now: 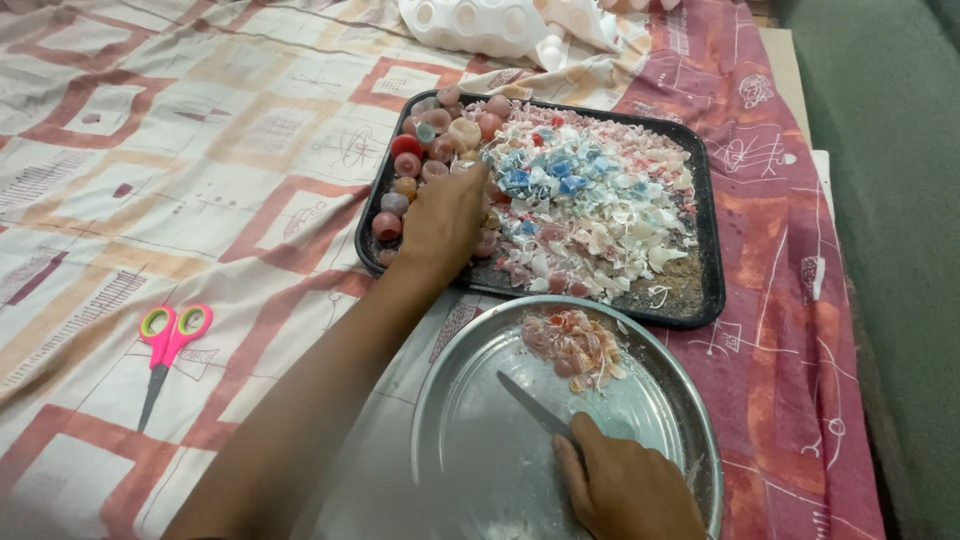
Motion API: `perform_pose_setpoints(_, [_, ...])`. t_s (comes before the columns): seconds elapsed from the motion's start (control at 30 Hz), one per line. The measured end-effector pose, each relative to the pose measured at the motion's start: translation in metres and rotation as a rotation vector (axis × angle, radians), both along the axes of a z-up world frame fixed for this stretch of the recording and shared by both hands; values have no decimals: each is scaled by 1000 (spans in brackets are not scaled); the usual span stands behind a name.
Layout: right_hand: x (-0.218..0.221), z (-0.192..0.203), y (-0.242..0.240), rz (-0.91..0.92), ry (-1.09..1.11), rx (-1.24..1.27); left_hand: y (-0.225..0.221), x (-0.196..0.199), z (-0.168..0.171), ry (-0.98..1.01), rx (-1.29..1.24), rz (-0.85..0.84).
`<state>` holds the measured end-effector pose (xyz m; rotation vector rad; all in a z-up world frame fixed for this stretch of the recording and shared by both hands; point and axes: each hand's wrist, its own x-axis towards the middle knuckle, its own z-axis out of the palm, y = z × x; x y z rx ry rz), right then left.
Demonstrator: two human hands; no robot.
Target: Cutting and scraping small fleshy objects using a knife on a metal plate.
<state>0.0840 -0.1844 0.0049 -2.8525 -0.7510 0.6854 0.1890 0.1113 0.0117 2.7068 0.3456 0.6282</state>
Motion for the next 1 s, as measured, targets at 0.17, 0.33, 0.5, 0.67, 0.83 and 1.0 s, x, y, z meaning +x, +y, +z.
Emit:
perform_pose_setpoints(0.17, [-1,3,0,4,-39,47,7,-2,-12,-61,26,-58])
perform_pose_setpoints(0.33, [-4,3,-3,35,-92,118,7,-2,-14,-145,32,-114])
perform_pose_setpoints(0.5, [-9,12,-1,4,-86,114,24,8,-34,-253,-12,-262])
perform_pose_setpoints(0.67, [-12,12,-2,14,-109,165,33,-2,-26,-211,-130,-227])
perform_pose_setpoints(0.83, [-12,18,0,-22,-60,132,6,-51,28,-271,-194,-306])
perform_pose_setpoints(1.0, [-9,19,-1,-36,-3,111,-53,-145,59,204,-323,-448])
